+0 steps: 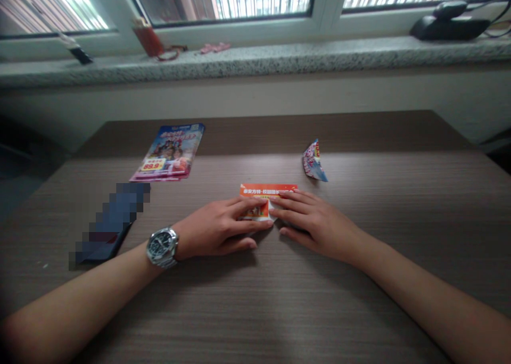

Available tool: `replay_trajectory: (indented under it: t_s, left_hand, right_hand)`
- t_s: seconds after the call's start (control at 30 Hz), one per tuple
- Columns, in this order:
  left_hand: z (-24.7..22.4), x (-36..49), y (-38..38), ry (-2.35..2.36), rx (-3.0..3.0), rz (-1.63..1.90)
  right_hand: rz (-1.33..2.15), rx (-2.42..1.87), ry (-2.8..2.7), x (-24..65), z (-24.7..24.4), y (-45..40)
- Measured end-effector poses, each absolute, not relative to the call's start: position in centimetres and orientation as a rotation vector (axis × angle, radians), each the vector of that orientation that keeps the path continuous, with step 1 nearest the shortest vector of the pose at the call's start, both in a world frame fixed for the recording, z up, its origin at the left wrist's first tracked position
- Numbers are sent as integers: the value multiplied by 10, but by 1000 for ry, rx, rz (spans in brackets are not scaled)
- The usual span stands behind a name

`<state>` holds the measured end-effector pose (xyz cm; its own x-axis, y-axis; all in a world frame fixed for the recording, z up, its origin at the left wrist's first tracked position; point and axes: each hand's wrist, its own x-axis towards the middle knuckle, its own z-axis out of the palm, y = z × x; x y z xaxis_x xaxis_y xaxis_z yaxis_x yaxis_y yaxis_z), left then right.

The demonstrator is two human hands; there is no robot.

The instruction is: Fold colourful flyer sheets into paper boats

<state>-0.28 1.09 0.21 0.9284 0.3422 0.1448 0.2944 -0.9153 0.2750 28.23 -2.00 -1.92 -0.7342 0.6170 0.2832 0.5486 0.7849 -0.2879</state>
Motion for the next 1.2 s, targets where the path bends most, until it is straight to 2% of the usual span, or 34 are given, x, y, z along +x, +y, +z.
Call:
replay_trajectory:
  t_s: [0.77,1.2]
  left_hand:
    - [-1,-5,19,420,2792,364]
    - [4,-6,15,419,2806,240]
  right_hand:
    - [256,-862,-2627,284,-22,-19]
    - [270,-856,-2621,284,-22,-19]
